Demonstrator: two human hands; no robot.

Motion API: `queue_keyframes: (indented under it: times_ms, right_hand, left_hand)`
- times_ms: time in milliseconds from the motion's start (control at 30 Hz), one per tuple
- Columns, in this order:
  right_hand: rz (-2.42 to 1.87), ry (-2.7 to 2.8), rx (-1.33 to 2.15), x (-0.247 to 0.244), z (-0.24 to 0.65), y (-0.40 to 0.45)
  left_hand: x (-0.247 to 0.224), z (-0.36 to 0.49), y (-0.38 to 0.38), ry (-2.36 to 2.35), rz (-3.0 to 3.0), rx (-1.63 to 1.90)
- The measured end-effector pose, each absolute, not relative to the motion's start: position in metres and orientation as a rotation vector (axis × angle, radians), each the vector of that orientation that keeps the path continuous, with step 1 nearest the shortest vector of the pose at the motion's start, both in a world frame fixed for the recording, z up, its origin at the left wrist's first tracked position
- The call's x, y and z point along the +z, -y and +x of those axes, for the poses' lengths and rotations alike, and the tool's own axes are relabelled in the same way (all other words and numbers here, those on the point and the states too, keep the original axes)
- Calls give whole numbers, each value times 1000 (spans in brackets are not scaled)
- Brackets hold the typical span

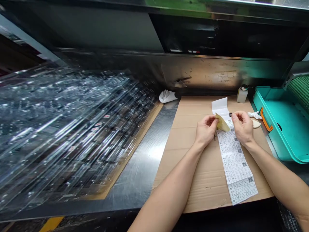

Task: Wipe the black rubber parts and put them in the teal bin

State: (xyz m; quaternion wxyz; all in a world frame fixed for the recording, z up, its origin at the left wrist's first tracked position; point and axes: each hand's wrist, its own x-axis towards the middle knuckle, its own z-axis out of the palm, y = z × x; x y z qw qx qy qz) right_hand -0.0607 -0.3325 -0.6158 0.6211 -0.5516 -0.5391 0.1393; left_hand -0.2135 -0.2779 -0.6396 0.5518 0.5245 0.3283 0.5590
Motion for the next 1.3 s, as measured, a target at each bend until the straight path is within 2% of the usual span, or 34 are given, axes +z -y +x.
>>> queue_keyframes:
  times_ms: [167, 300, 533, 800, 1300]
  right_hand:
    - [-1245, 1111, 481, -621, -49, 321]
    - [-1361, 1255, 581, -625, -38, 317]
    - [-1570, 1579, 481, -617, -27, 317]
    - [-1635, 2024, 350, -623, -49, 303]
    - [-1684, 1894, 383, -643, -69, 292]
  left_hand:
    - [-638, -234, 255, -627, 602, 1445]
    - [-633, -249, 247, -523, 364, 1457]
    - [-630, -243, 257, -337, 460, 1196]
    - [-633, -240, 249, -407, 381, 1147]
    - [-639, -240, 239, -453, 371, 1270]
